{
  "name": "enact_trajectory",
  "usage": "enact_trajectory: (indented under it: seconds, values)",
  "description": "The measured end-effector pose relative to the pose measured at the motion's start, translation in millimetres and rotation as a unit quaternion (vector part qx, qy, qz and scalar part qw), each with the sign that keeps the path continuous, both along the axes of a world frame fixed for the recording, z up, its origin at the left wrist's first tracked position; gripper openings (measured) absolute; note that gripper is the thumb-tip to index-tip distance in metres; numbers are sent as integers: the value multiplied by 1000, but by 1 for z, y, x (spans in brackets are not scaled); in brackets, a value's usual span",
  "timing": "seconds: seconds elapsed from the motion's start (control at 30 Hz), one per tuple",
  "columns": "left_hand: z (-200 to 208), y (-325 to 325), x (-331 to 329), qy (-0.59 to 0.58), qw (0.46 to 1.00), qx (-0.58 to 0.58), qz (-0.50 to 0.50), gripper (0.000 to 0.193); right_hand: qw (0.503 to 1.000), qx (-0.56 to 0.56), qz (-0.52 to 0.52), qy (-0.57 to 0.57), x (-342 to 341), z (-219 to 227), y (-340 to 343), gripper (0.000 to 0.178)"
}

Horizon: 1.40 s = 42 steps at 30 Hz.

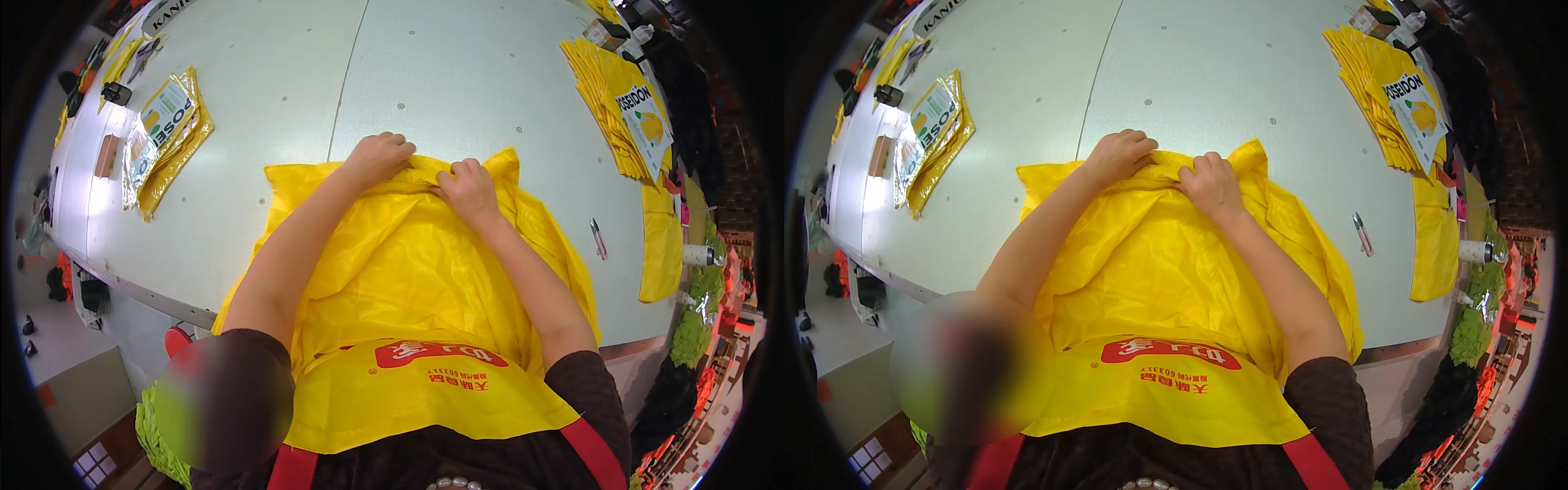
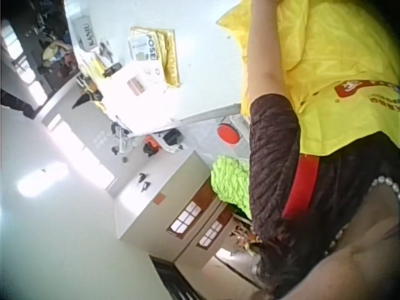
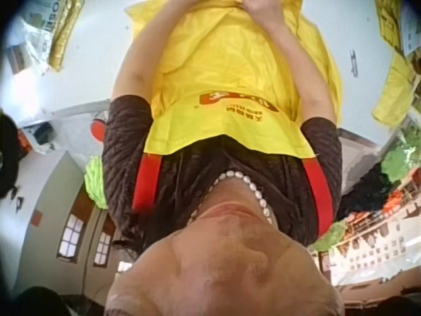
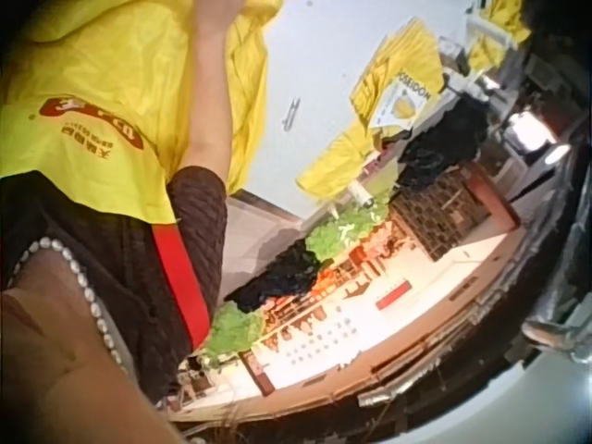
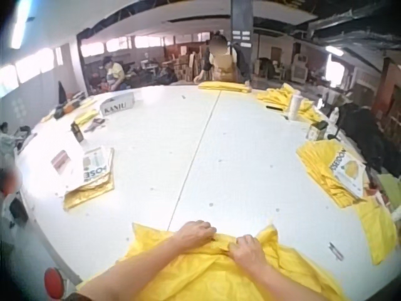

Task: The person spreads a yellow raincoat on a table, aligns it, and uses scissors to cut along seams and edges. The person repeatedly folds and repositions the garment while trimming excess fabric.

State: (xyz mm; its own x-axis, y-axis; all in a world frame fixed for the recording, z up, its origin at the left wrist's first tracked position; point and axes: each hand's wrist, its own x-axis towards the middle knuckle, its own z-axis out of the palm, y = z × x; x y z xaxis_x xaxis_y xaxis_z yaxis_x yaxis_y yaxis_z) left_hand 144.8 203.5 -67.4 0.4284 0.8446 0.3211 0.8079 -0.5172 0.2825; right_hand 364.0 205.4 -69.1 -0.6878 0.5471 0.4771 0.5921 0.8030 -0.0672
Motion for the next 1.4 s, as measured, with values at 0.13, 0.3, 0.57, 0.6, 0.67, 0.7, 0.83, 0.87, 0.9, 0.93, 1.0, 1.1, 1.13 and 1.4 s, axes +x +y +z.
enact_trajectory:
  seconds: [0.13, 0.3, 0.57, 0.6, 0.67, 0.7, 0.83, 0.87, 0.9, 0.93, 1.0, 1.1, 1.13, 1.4]
  values:
    - [-3, 10, 31, -25, 992, -90, 83, 8, 1000, 2, 7, 0, -4, -1, -5, 23]
    - [6, -12, 52, -166, 960, -112, 194, 9, 988, -145, -35, 41, -1, 14, 1, 28]
    - [-8, -19, 50, -177, 968, -4, 176, 9, 927, -323, -148, -123, -16, 35, 31, 30]
    - [-9, -20, 51, -167, 972, -5, 164, 9, 933, -299, -156, -122, -17, 28, 31, 30]
    - [-4, -24, 54, -152, 979, 48, 124, 11, 945, -251, -170, -121, -21, 21, 30, 30]
    - [3, -27, 56, -145, 980, 101, 95, 13, 930, -288, -187, -132, -19, 24, 32, 29]
    - [-2, -36, 66, -121, 980, 146, -55, 19, 850, -475, -205, -98, -1, 27, 49, 25]
    - [-5, -34, 71, -110, 986, 113, -61, 18, 821, -529, -202, -68, 4, 27, 53, 23]
    - [-7, -35, 76, -116, 986, 111, -46, 17, 815, -542, -196, -58, 6, 27, 55, 21]
    - [-9, -36, 81, -122, 986, 109, -32, 16, 808, -556, -189, -48, 8, 28, 56, 19]
    - [-12, -35, 93, -126, 987, 102, 1, 15, 809, -563, -168, -33, 12, 28, 58, 16]
    - [-13, -34, 107, -137, 988, 36, 60, 15, 821, -558, -119, -25, 23, 17, 66, 15]
    - [-11, -34, 108, -149, 985, -18, 81, 15, 820, -564, -98, -26, 28, 14, 70, 15]
    - [29, -25, 102, -299, 883, -272, 240, 25, 646, -754, -99, 67, 34, 28, 84, 13]
